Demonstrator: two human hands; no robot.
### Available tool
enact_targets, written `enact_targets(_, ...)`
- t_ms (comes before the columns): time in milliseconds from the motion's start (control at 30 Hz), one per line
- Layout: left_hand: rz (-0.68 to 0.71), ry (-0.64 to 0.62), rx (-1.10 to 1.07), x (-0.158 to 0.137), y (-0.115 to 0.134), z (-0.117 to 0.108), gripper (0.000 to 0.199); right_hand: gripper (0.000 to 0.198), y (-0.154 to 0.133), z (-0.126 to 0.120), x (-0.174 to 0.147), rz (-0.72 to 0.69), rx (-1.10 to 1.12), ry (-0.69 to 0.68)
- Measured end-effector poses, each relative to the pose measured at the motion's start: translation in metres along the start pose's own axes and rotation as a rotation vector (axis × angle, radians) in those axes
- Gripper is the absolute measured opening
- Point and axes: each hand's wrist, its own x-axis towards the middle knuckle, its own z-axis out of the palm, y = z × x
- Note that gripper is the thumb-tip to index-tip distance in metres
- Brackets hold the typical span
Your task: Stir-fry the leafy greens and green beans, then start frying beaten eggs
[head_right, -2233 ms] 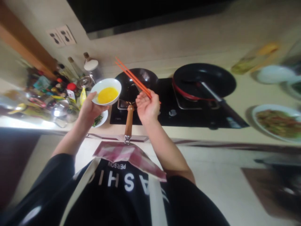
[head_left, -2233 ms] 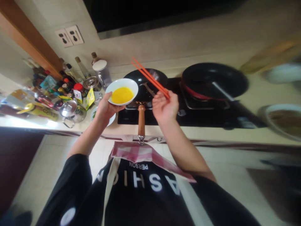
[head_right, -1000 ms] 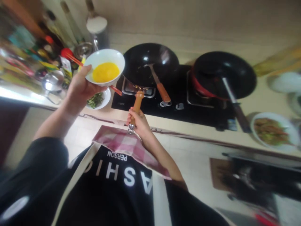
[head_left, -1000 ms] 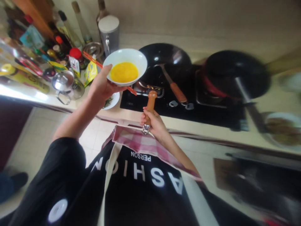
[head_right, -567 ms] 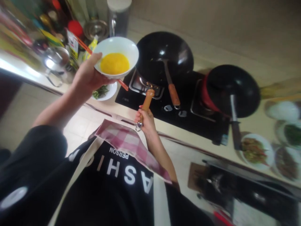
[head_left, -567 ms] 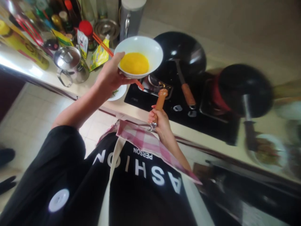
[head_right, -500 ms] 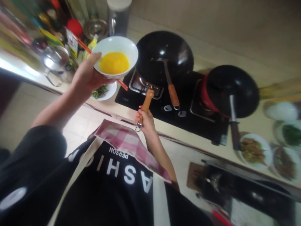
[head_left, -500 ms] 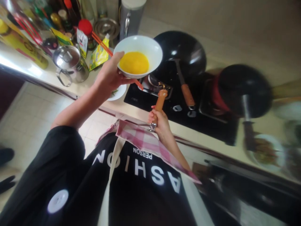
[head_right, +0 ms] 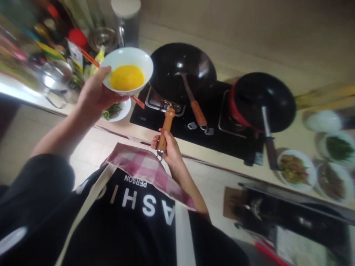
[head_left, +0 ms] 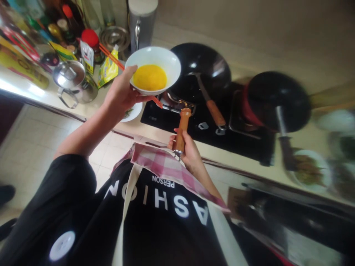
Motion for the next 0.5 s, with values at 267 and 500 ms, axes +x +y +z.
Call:
enact_targets(267,0.044,-0.031,-0.009,-0.009,0.004,0.022,0.05,0.027,-0.031,-0.038,-0.031,-0.754,-0.513,0.407)
enact_targets(500,0.039,-0.166,0.044,-0.009,0.015,0.059,0.043,0.053,-0.091,0.019,0.008,-0.844,-0.564,0.084)
